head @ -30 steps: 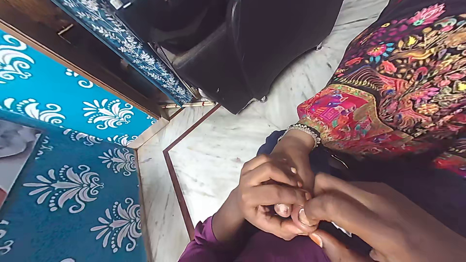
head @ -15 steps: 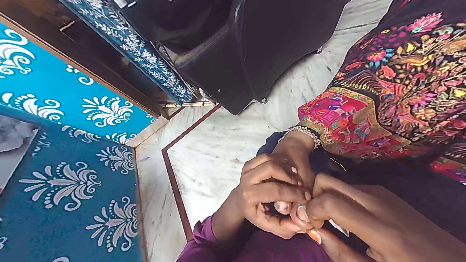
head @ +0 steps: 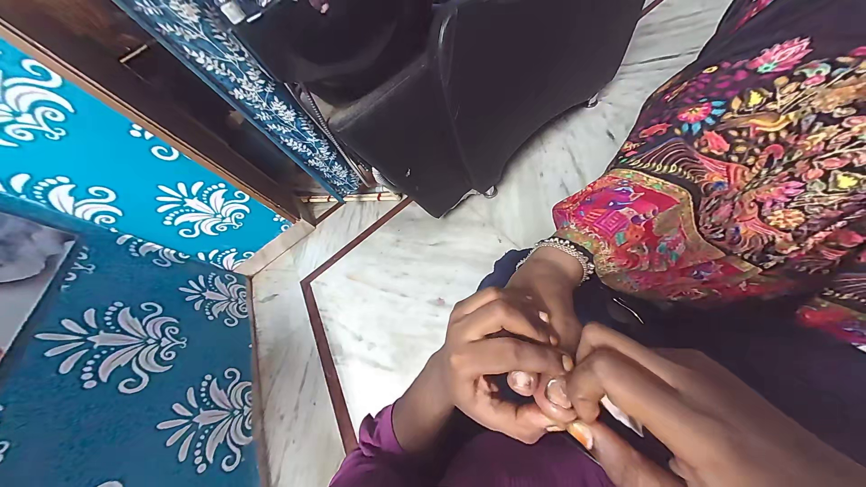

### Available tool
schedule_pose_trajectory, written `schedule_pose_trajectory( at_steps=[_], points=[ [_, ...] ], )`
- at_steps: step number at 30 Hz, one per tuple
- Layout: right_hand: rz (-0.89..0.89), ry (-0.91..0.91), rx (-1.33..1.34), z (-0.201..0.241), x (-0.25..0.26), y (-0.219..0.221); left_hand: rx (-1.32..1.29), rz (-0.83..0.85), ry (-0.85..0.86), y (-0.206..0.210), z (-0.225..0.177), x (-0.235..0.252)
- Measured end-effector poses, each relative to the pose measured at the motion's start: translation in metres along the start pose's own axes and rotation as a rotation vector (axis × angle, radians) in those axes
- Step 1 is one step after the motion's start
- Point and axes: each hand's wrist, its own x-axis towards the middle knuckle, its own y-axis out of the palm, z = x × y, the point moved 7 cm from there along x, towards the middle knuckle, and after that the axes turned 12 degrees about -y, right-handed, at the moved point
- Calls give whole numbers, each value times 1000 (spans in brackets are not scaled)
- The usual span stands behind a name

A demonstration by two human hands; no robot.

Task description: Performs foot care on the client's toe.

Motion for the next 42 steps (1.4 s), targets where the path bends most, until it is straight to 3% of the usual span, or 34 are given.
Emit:
schedule_pose_trajectory(
  at_steps=[8, 14, 19, 23, 42],
  points=[
    [-28, -18, 21, 0, 1, 2, 5, -8, -1, 1, 0, -1],
    [-112, -13, 226, -12, -2, -10, -31, -40, 2, -3, 4, 1],
    [-376, 22, 171, -20, -5, -14, -29, -39, -18, -1, 5, 0],
    [-554, -71, 250, -12, -6, -15, -11, -41, -32, -2, 5, 0],
    [-410, -44, 218, -5, 1, -2, 40, -15, -12, 0, 0, -1]
  ],
)
